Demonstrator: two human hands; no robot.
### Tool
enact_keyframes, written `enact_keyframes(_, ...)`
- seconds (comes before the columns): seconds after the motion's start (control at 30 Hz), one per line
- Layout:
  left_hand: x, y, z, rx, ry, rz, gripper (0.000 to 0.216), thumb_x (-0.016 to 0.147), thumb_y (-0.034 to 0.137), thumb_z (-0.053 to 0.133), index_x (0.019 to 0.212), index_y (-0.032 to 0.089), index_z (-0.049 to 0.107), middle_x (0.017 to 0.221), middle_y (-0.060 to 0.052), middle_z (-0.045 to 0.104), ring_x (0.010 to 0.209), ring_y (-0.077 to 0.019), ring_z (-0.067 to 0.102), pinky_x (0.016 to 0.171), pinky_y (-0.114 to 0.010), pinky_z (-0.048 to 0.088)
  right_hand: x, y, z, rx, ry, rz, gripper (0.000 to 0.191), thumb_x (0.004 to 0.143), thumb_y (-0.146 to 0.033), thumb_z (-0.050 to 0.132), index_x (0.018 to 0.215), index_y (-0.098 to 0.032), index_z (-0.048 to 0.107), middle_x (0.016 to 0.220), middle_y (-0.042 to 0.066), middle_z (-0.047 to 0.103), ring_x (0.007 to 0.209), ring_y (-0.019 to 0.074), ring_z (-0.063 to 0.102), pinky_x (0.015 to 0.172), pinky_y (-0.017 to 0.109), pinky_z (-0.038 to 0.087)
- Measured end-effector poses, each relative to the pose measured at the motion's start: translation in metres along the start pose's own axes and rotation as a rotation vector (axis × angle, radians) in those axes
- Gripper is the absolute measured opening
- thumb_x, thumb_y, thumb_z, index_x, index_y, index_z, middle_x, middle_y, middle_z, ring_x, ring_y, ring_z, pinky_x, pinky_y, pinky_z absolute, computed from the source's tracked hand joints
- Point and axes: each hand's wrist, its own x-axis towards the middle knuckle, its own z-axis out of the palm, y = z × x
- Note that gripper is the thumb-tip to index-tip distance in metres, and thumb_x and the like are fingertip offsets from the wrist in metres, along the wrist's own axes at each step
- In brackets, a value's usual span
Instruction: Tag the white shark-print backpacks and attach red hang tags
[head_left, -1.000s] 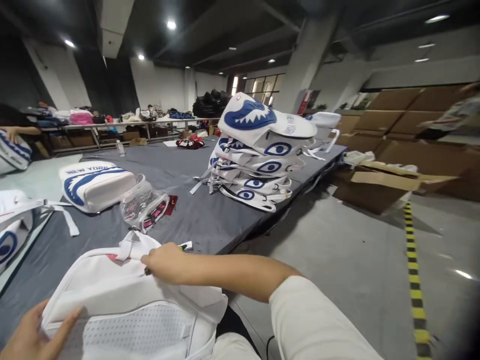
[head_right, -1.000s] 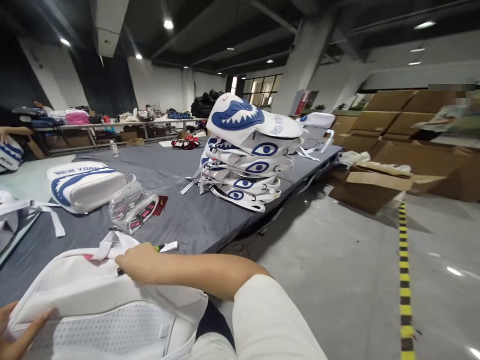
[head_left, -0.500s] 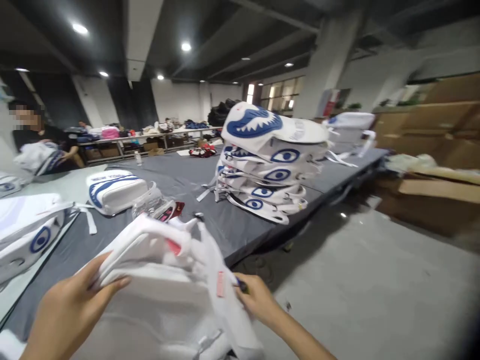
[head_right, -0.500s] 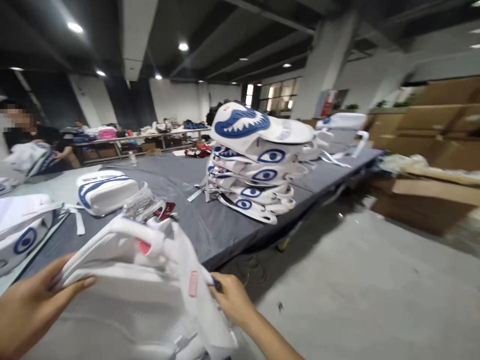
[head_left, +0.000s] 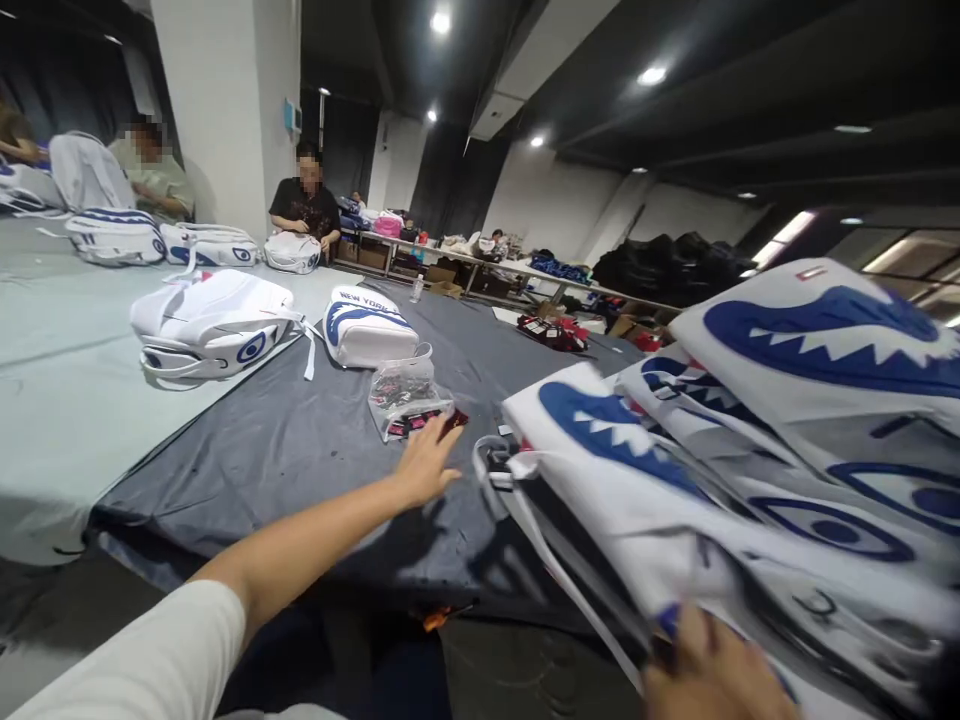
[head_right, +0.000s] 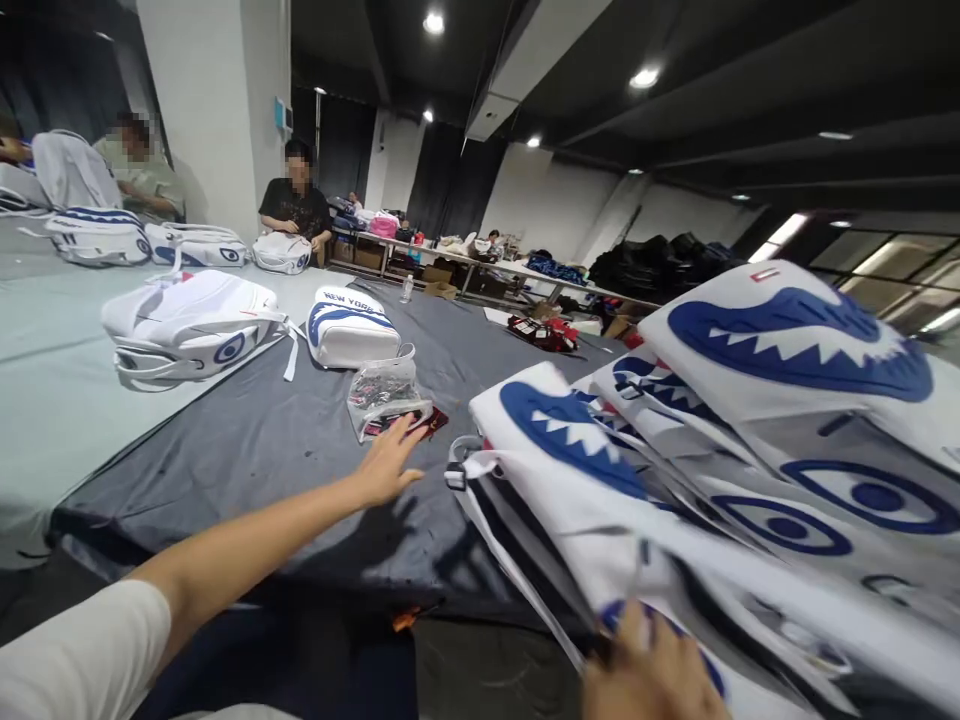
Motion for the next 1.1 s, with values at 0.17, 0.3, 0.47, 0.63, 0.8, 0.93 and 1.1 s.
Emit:
enact_keyframes(0.17,-0.021,-0.103,0.022,0.097,-0.121,-0.207,0.067,0.083,0.017,0.063,0.146,0.019,0.043,0.163,-0.020,0.022,0.151,-0.0370,0.018,0.118,-0.062,0.025,0.021,-0.059,0.080,-0.109,-0.299,-0.125,0.044,0.088,-0.014,0.053,0.131,-0.021,0.063,0.126,0.019,0.062,0.109,0.0334,0.062,0.087,0.048,0.048)
enact_keyframes(0.3,-0.008,-0.116,0.023,0.087,-0.134,-0.204,0.062,0.093,0.029,0.053,0.152,0.020,0.034,0.164,-0.015,0.020,0.154,-0.0283,0.015,0.123,-0.053,0.019,0.040,-0.069,0.111,-0.105,-0.324,-0.081,0.047,0.096,-0.033,0.050,0.143,-0.023,0.054,0.113,0.018,0.066,0.096,0.0322,0.065,0.078,0.043,0.049)
enact_keyframes(0.47,0.041,-0.047,0.071,-0.253,-0.229,0.064,0.090,0.091,0.059,0.053,0.160,0.022,0.010,0.166,-0.017,0.006,0.154,-0.0319,0.004,0.123,-0.054,0.018,0.036,-0.060,0.107,-0.177,-0.373,-0.061,0.054,0.098,-0.040,0.048,0.150,-0.025,0.043,0.094,0.014,0.066,0.074,0.0254,0.064,0.064,0.035,0.046)
enact_keyframes(0.63,0.075,0.031,0.133,-0.251,-0.353,0.121,0.116,0.068,0.072,0.073,0.159,0.028,0.016,0.161,-0.017,-0.025,0.145,-0.0509,-0.017,0.117,-0.069,0.013,0.005,-0.044,0.101,-0.125,-0.328,-0.109,0.063,0.092,-0.024,0.056,0.152,-0.023,0.037,0.132,0.020,0.056,0.111,0.0299,0.059,0.091,0.040,0.047)
enact_keyframes(0.8,0.098,0.056,0.177,-0.133,-0.320,0.154,0.116,0.067,0.070,0.074,0.159,0.027,0.018,0.162,-0.023,-0.019,0.144,-0.0576,-0.009,0.113,-0.071,0.020,0.012,-0.005,0.120,-0.050,-0.412,-0.015,0.055,0.097,-0.030,0.048,0.151,-0.025,0.041,0.133,0.017,0.056,0.110,0.0296,0.060,0.093,0.042,0.048)
enact_keyframes(0.93,0.130,0.054,0.205,-0.088,-0.293,0.175,0.116,0.067,0.069,0.075,0.159,0.026,0.018,0.163,-0.024,-0.015,0.143,-0.0597,-0.007,0.113,-0.070,0.020,0.040,0.009,0.151,-0.012,-0.481,0.021,0.051,0.099,-0.039,0.045,0.148,-0.026,0.047,0.134,0.015,0.057,0.101,0.0277,0.063,0.086,0.038,0.052)
enact_keyframes(1.1,0.193,0.050,0.234,-0.124,-0.360,0.269,0.114,0.067,0.069,0.075,0.158,0.028,0.019,0.165,-0.021,-0.012,0.145,-0.0572,-0.006,0.114,-0.068,0.020,0.074,0.024,0.183,-0.053,-0.461,0.076,0.051,0.099,-0.040,0.045,0.147,-0.021,0.050,0.136,0.018,0.055,0.102,0.0279,0.062,0.086,0.037,0.049)
